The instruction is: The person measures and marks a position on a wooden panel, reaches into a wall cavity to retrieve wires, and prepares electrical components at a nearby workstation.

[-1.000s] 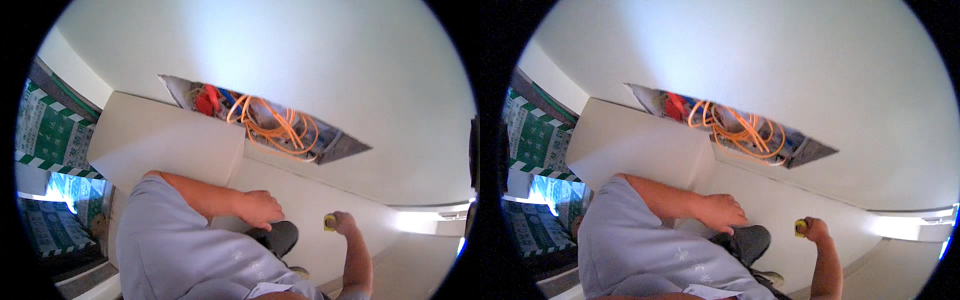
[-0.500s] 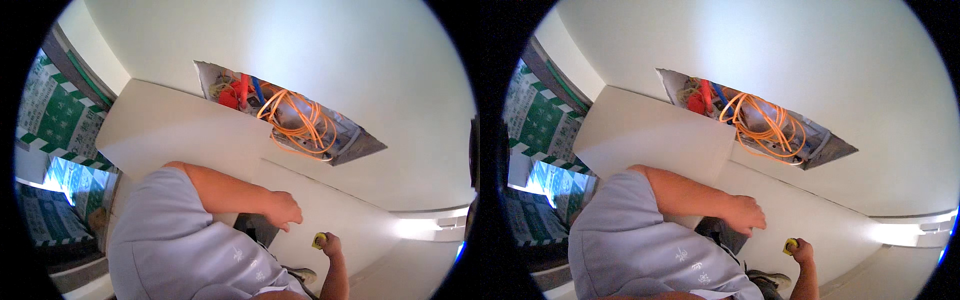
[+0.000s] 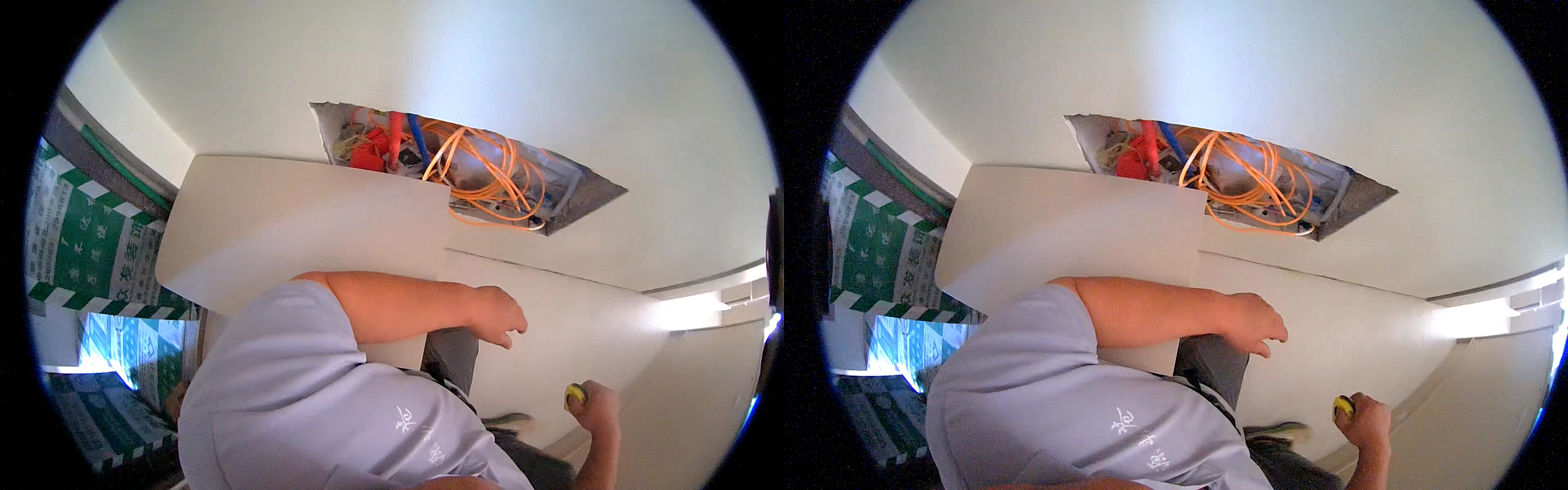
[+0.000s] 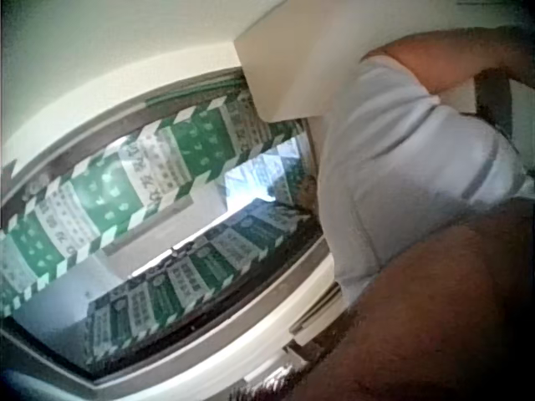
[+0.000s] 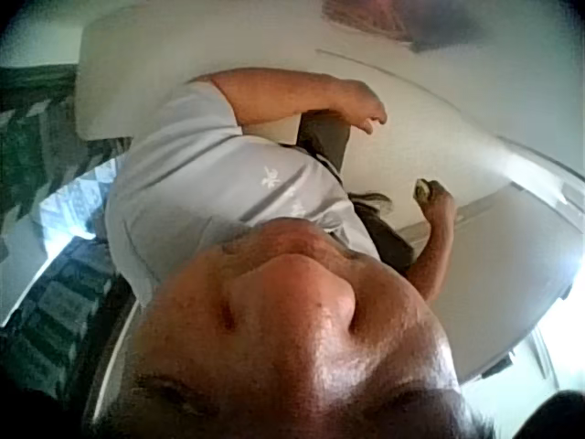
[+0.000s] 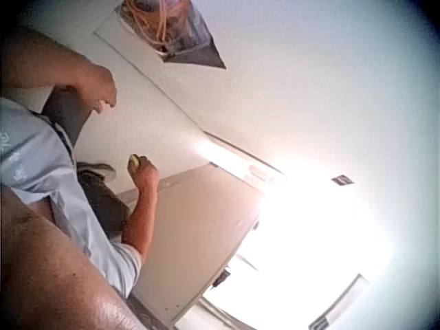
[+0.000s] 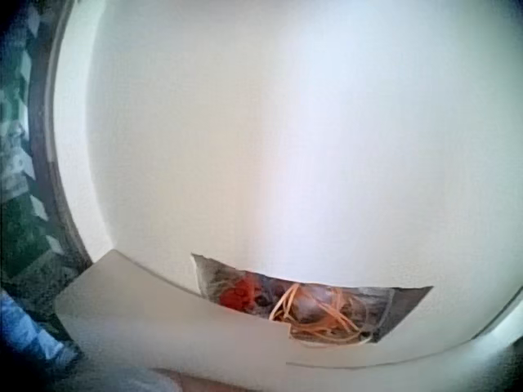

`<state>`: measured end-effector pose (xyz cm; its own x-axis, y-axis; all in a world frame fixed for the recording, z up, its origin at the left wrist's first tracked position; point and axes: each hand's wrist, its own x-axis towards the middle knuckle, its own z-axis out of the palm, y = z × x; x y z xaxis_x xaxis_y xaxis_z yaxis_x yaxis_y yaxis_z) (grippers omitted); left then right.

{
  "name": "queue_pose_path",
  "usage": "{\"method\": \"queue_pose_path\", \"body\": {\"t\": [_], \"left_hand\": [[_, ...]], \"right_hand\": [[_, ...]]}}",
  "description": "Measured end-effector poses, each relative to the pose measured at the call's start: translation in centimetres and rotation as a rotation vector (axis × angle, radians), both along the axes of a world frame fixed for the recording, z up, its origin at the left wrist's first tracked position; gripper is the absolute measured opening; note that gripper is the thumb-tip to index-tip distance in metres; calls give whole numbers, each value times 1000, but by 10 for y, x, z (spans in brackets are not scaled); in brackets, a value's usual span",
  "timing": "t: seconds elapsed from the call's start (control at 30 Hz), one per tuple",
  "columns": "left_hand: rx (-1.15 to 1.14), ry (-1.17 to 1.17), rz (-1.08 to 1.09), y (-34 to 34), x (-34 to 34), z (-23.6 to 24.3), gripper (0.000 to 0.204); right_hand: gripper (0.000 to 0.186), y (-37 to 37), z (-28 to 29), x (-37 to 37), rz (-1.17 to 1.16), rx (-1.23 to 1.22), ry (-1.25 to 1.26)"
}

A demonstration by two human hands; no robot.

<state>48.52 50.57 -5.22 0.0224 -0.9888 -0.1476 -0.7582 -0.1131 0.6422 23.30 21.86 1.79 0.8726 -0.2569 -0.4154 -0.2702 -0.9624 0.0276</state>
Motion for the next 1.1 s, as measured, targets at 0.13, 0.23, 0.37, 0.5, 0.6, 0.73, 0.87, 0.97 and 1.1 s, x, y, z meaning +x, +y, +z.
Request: {"method": "queue_pose_path", "body": {"t": [0.13,0.23,0.37,0.5,0.6,0.73,0.87,0.97,1.1], "left_hand": [[-31,-4,8,-8,8,-5,47],[-54,-6,34,-7,10,-4,41],[-26,-77,29,6,27,13,33],[-105,-108,251,83,54,56,28],[-135,-294,642,151,89,61,24],[39,-454,1213,206,136,48,24],[285,-707,1269,225,187,14,25],[252,-691,1265,245,227,-13,33],[549,-513,1216,209,222,27,44]], "right_hand": [[34,21,-4,-19,-112,152,-109],[33,28,-57,-37,-215,344,-227],[30,28,-51,-44,-256,419,-311],[24,18,-41,-54,-70,164,-307],[28,7,-41,-69,-245,211,-282],[32,3,-37,-75,-176,219,-391],[32,5,-34,-68,-130,217,-389],[33,2,-41,-64,-83,252,-406],[34,0,-42,-73,-103,258,-405]]}}
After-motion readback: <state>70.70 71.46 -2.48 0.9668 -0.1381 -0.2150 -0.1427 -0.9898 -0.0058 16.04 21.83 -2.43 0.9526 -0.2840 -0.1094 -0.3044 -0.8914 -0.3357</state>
